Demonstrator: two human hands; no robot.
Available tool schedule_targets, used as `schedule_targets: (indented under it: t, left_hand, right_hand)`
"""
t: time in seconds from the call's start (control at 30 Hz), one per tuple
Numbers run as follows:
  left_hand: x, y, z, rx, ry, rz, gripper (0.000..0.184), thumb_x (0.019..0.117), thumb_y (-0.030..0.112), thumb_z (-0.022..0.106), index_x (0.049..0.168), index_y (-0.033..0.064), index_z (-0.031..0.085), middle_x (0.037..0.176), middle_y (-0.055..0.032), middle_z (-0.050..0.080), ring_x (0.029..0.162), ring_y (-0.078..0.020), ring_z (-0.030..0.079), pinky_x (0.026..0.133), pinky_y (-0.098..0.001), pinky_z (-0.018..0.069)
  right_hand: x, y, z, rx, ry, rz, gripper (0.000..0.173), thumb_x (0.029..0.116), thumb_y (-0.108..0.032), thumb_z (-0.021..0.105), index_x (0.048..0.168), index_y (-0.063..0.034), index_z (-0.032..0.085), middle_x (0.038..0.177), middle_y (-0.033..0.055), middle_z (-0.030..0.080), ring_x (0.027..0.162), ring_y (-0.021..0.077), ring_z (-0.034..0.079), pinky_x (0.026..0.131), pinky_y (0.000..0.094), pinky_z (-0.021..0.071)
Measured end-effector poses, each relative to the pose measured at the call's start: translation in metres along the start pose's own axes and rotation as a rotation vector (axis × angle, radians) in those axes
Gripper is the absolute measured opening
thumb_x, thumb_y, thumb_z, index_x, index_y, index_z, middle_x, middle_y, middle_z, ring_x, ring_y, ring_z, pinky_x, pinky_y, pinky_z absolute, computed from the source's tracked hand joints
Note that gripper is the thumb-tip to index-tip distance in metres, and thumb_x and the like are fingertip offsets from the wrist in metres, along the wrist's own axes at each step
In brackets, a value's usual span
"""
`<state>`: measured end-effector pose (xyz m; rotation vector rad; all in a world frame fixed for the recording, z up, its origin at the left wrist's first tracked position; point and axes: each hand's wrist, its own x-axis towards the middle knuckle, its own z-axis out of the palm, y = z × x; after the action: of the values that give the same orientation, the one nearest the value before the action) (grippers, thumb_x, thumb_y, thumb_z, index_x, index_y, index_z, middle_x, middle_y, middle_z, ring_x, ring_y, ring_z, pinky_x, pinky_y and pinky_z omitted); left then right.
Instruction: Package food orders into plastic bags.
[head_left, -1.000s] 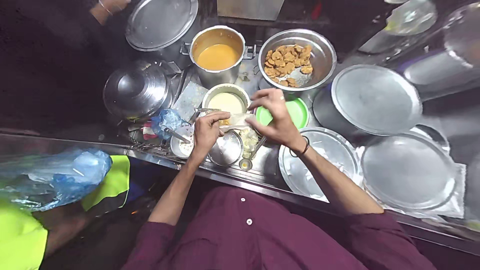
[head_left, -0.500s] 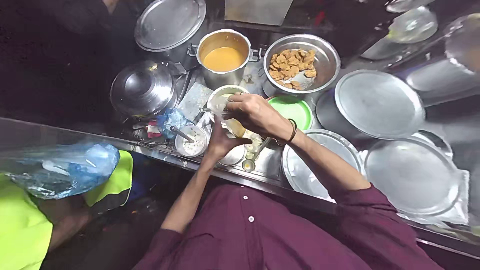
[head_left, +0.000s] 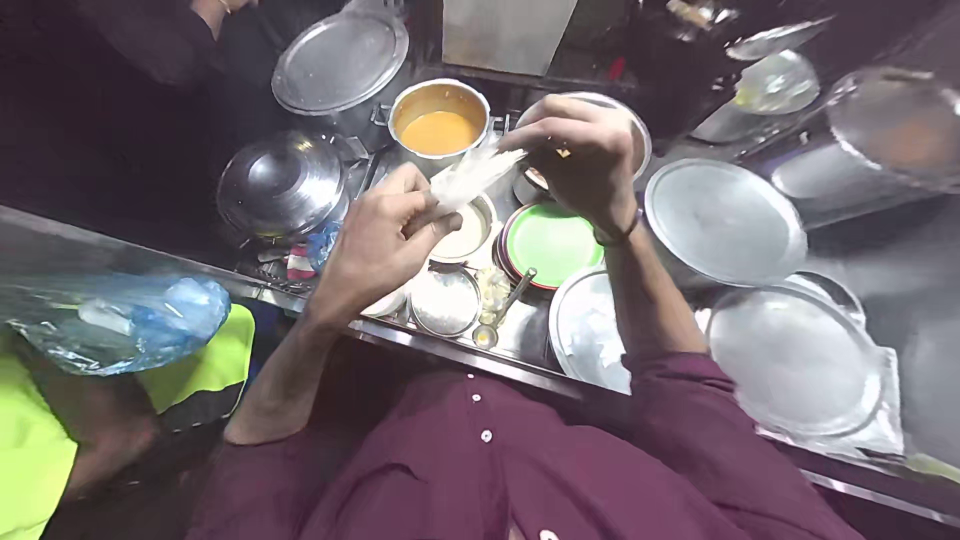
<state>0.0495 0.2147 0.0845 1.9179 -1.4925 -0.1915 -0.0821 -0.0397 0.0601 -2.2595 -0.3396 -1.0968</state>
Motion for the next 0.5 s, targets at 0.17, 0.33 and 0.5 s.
schedule_targets:
  t: [0.17, 0.33, 0.5]
  left_hand:
    - [0.030, 0.048, 0.002, -0.006, 0.146, 0.011, 0.027, 0.0972, 0.030, 0.070, 0.075, 0.0142, 0.065, 0.083, -0.0005, 0.058, 0.069, -0.0122, 0.056, 0.058, -0.0313, 0.0483]
    - [0.034, 0.009, 0.061, 0.195, 0.561, -0.113, 0.038, 0.0948, 0.032, 0.071, 0.064, 0.0120, 0.061, 0.073, -0.0011, 0.059, 0.059, -0.0126, 0.055, 0.052, -0.0332, 0.0483]
    - [-0.006, -0.053, 0.088, 0.283, 0.702, -0.216, 0.032, 0.0936, 0.027, 0.074, 0.069, 0.0070, 0.069, 0.076, -0.0038, 0.063, 0.062, -0.0095, 0.058, 0.056, -0.0271, 0.0500]
  right_hand:
    - [-0.013, 0.024, 0.098, 0.923, 0.300, 0.392, 0.024, 0.0957, 0.002, 0.054, 0.092, -0.0120, 0.073, 0.087, -0.0085, 0.072, 0.078, -0.0018, 0.066, 0.070, 0.0191, 0.0566]
    - [-0.054, -0.070, 0.146, 0.802, -0.201, 1.041, 0.024, 0.1011, 0.000, 0.051, 0.124, 0.0010, 0.060, 0.104, 0.0000, 0.064, 0.096, -0.0045, 0.058, 0.089, 0.0135, 0.0481]
    - [-0.083, -0.044, 0.177, 1.178, 0.114, 0.870, 0.023, 0.1089, -0.016, 0.045, 0.102, -0.0040, 0.063, 0.075, -0.0033, 0.057, 0.062, 0.0037, 0.052, 0.056, 0.0212, 0.0470]
